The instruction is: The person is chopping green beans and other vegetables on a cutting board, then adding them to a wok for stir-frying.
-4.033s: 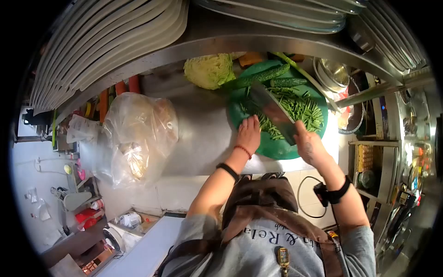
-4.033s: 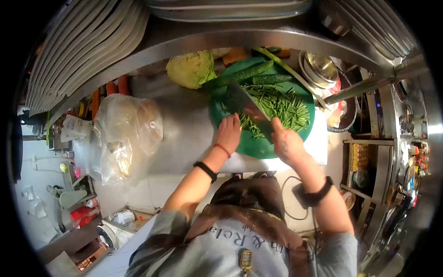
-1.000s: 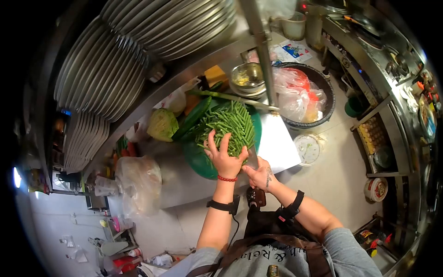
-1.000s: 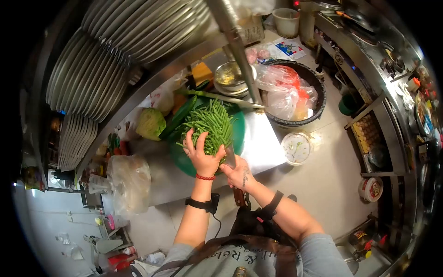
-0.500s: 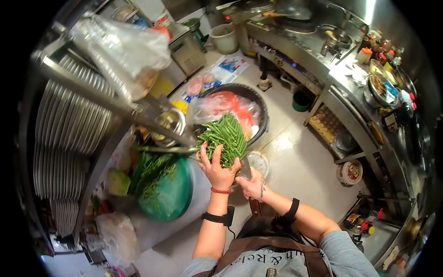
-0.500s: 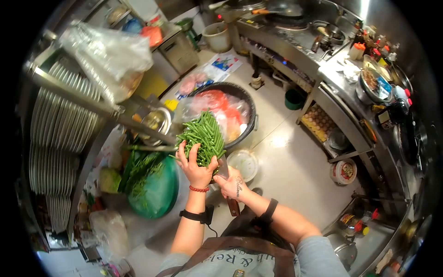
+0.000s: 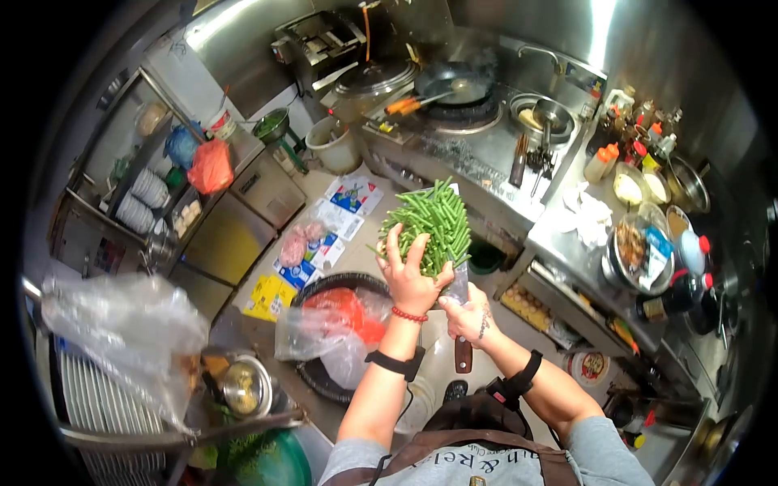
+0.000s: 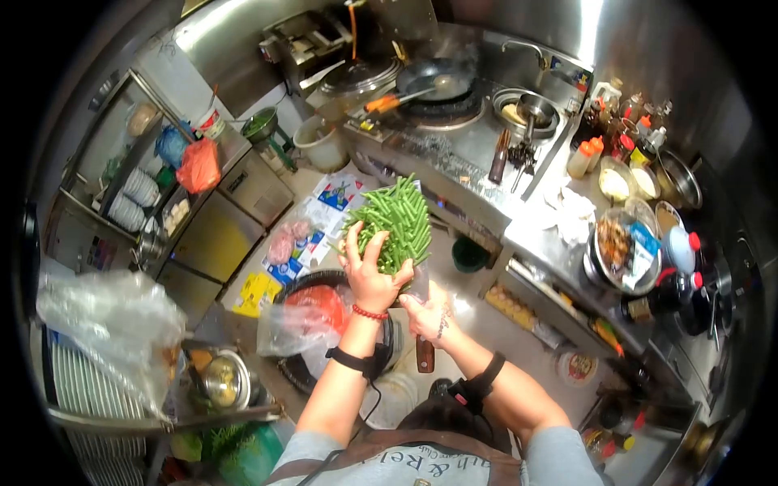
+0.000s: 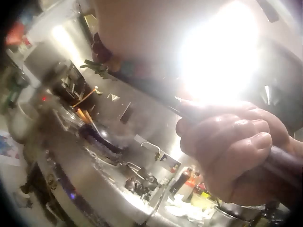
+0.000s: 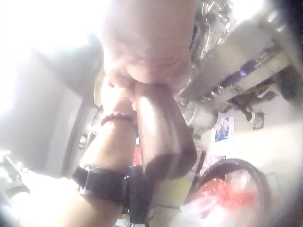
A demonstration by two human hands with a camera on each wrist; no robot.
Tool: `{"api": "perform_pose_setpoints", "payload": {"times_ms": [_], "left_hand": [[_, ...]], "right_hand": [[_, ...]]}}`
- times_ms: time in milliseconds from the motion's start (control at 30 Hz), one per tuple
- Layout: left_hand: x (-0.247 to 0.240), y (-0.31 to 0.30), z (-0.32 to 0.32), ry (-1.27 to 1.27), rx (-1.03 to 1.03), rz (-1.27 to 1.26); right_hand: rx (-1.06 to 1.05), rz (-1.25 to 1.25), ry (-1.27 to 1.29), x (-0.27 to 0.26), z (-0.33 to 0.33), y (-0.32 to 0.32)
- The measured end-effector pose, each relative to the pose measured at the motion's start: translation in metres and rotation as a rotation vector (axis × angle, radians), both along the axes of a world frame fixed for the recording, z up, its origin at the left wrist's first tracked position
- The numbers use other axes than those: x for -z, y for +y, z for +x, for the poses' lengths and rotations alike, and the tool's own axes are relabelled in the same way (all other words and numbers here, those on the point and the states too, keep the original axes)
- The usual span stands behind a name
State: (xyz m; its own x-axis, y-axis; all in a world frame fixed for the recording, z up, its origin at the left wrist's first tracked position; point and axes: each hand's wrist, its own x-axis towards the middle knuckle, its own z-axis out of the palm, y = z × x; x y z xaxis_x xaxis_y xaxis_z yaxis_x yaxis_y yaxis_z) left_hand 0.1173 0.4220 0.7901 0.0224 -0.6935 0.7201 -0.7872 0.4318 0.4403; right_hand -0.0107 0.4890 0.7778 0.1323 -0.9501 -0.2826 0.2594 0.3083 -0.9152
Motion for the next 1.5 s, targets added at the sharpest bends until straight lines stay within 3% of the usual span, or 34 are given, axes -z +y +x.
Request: {"api": "perform_pose_setpoints", "payload": {"times_ms": [200, 367, 400, 600, 800, 867, 933, 1000, 1033, 1100, 1167, 1200, 1233, 1300, 1367, 1433, 1500], "left_hand": [[-0.026, -0.172, -0.076, -0.011, 0.078, -0.074], [-0.039, -0.31, -0.132, 0.061, 0.108, -0.104], [-0.04, -0.341, -0.141, 0.073, 0.117, -0.132], [-0.047, -0.517, -0.174, 0.211, 0.236, 0.08], [0.024, -0.715, -0.196, 0.422, 0.238, 0.227], [0.062, -0.774, -0.193, 0.596, 0.357, 0.328], [0.082, -0.813, -0.184, 0.513, 0.316, 0.452], [0.071, -0.826, -0.162, 0.621, 0.424, 0.582], [0.062, -0.829, -0.152, 0.613, 0.388, 0.605], [0.041, -0.826, -0.135, 0.63, 0.321, 0.648], [0.04, -0.835, -0.123, 0.771, 0.347, 0.614], [0.022, -0.818, -0.114, 0.874, 0.388, 0.59], [0.008, -0.791, -0.106, 1.144, 0.458, 0.629], [-0.02, -0.714, -0.084, 1.394, 0.667, 0.558], [-0.024, -0.629, -0.059, 1.417, 0.756, 0.616], [0.004, -0.533, -0.032, 1.399, 0.793, 0.678], [0.025, -0.418, -0.002, 1.317, 0.659, 0.776]], "right_hand": [[0.087, -0.107, 0.074, -0.025, -0.07, -0.162], [0.162, -0.088, -0.01, -0.04, -0.117, -0.294], [0.201, -0.112, 0.095, -0.043, -0.125, -0.324], [0.215, -0.137, 0.205, -0.06, -0.156, -0.497], [0.152, -0.118, 0.375, -0.063, -0.165, -0.677], [0.199, -0.025, 0.563, -0.036, -0.177, -0.735], [0.095, -0.064, 0.929, -0.025, -0.192, -0.758], [0.088, -0.163, 1.336, -0.008, -0.202, -0.767], [0.161, -0.229, 1.352, -0.003, -0.209, -0.762], [0.298, -0.143, 0.964, -0.002, -0.219, -0.746], [0.435, -0.003, 0.307, -0.016, -0.218, -0.71], [0.453, 0.004, 0.107, -0.021, -0.222, -0.691], [0.517, 0.023, -0.092, -0.026, -0.223, -0.666], [0.593, 0.068, -0.211, -0.034, -0.221, -0.613], [0.512, 0.063, -0.336, -0.025, -0.224, -0.557], [0.447, 0.112, -0.352, -0.026, -0.212, -0.499], [0.361, 0.164, -0.365, -0.023, -0.19, -0.45]]}}
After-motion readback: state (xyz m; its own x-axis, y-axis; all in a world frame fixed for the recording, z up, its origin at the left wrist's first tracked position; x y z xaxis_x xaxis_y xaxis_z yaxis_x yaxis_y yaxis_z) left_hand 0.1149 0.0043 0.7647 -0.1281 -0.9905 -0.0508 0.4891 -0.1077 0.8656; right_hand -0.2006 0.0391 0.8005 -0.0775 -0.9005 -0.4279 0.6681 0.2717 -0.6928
